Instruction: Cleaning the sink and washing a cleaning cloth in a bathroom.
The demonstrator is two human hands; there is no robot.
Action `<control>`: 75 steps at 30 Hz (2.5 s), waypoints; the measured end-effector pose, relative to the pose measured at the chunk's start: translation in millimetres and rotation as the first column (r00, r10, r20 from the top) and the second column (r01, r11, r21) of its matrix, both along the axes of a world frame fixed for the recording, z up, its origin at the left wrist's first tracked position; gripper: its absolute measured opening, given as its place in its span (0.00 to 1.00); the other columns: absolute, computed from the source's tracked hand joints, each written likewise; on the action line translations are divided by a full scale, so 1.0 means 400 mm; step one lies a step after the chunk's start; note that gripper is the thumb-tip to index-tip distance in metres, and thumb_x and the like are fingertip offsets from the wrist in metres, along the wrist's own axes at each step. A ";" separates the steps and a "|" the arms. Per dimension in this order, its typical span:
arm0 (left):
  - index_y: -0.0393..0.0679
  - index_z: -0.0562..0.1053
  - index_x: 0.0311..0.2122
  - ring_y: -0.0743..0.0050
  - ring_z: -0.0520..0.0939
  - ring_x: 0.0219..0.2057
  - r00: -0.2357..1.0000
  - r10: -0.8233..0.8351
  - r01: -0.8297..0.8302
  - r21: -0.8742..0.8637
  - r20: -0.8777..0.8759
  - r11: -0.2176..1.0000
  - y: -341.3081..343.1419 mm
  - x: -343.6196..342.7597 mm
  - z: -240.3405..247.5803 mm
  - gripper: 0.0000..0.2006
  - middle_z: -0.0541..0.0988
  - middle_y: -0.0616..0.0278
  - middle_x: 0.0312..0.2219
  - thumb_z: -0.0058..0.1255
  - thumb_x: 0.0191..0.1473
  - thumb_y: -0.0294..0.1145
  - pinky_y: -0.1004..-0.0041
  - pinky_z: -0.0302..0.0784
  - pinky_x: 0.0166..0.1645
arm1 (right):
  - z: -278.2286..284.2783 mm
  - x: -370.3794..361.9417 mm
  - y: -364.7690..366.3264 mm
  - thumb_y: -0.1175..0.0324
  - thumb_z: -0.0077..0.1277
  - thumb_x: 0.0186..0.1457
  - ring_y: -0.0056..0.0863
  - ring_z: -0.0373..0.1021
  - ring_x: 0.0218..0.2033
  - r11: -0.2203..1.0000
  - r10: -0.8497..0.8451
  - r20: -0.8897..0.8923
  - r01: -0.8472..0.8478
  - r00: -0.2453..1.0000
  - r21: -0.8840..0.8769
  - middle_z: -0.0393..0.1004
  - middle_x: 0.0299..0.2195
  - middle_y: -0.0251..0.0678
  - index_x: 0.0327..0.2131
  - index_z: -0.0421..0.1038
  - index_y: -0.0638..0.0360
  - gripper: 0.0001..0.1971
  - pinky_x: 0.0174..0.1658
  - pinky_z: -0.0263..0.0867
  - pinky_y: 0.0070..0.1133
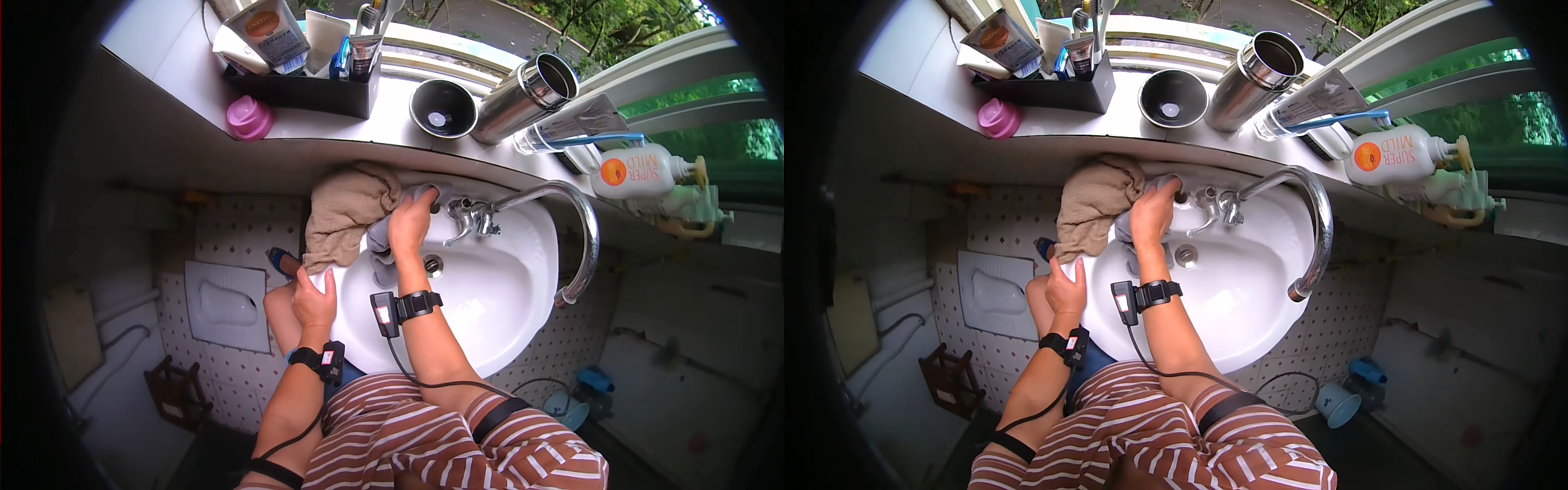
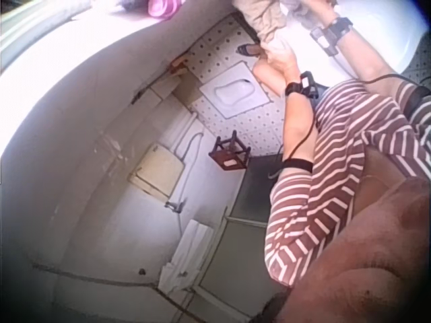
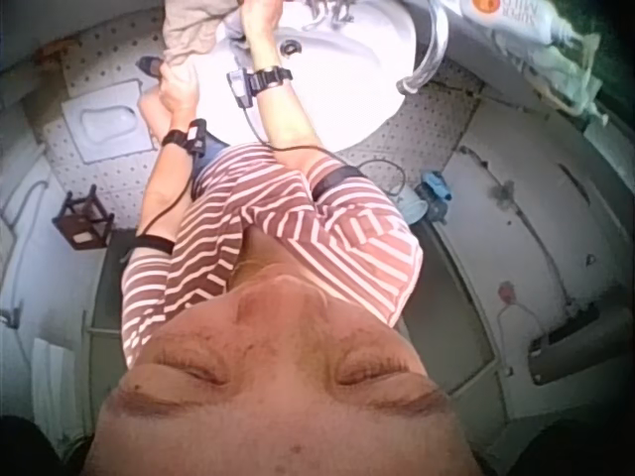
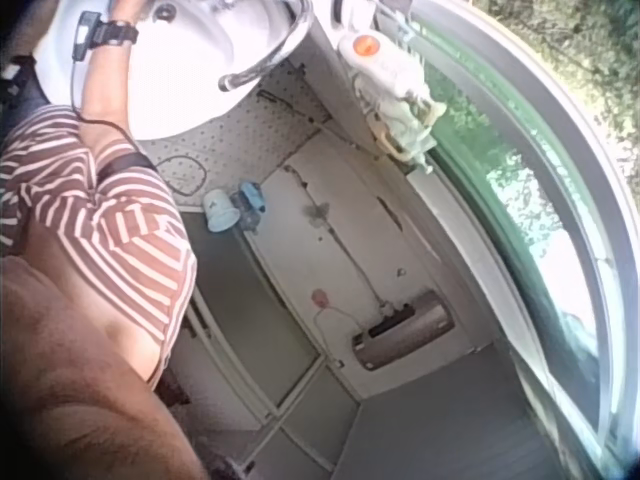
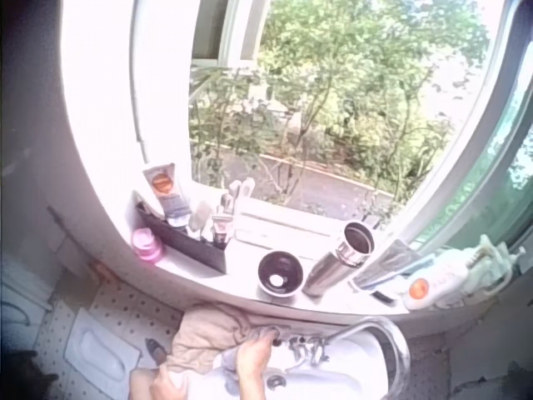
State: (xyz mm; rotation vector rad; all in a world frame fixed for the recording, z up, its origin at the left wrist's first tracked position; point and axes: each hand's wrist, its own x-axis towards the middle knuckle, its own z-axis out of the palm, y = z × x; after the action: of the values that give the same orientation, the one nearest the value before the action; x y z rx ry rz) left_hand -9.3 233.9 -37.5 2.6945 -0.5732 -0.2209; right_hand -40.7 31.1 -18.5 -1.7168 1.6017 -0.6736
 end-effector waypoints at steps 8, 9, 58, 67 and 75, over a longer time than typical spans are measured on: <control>0.37 0.63 0.43 0.40 0.76 0.27 1.000 0.012 -0.012 -0.018 -0.009 1.000 -0.005 -0.001 0.006 0.26 0.75 0.43 0.27 0.47 0.48 0.50 0.54 0.71 0.31 | -0.012 -0.024 -0.069 0.71 0.35 0.52 0.59 0.63 0.40 0.974 -0.221 0.012 0.220 0.975 0.050 0.64 0.39 0.68 0.51 0.40 0.72 0.25 0.42 0.60 0.41; 0.37 0.63 0.43 0.40 0.76 0.27 1.000 0.006 -0.006 -0.013 -0.008 1.000 -0.005 0.000 0.005 0.26 0.75 0.43 0.27 0.47 0.48 0.50 0.54 0.71 0.31 | -0.006 -0.020 -0.059 0.71 0.35 0.52 0.59 0.63 0.40 0.976 -0.213 0.009 0.213 0.977 0.052 0.64 0.39 0.68 0.51 0.40 0.72 0.25 0.42 0.60 0.41; 0.37 0.63 0.43 0.42 0.76 0.27 1.000 0.007 -0.007 0.019 -0.004 1.000 0.005 0.002 -0.008 0.26 0.75 0.43 0.27 0.47 0.47 0.50 0.55 0.71 0.30 | -0.004 -0.027 -0.050 0.72 0.37 0.52 0.60 0.62 0.42 0.990 -0.131 0.107 0.136 0.986 -0.033 0.63 0.40 0.69 0.52 0.40 0.77 0.28 0.43 0.59 0.38; 0.37 0.63 0.43 0.42 0.76 0.28 1.000 -0.004 0.004 -0.017 0.010 1.000 0.001 0.000 -0.006 0.26 0.75 0.43 0.29 0.48 0.47 0.49 0.56 0.71 0.32 | -0.025 -0.036 -0.012 0.75 0.39 0.51 0.47 0.60 0.49 0.996 -0.061 0.284 0.078 0.957 -0.048 0.61 0.48 0.56 0.54 0.45 0.71 0.27 0.51 0.53 0.29; 0.38 0.64 0.43 0.42 0.76 0.29 1.000 0.001 -0.001 0.005 -0.009 1.000 -0.006 -0.002 0.005 0.25 0.75 0.44 0.30 0.48 0.47 0.49 0.56 0.71 0.32 | -0.017 -0.026 0.032 0.75 0.39 0.53 0.22 0.57 0.47 0.991 -0.124 0.718 0.049 0.684 0.125 0.60 0.48 0.36 0.53 0.53 0.65 0.22 0.52 0.50 0.17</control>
State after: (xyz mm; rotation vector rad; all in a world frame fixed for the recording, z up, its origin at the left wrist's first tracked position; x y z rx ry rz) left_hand -10.1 231.5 -35.7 2.6966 -0.5693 -0.2348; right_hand -51.0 43.7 -25.5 -1.0709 1.1076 -1.1342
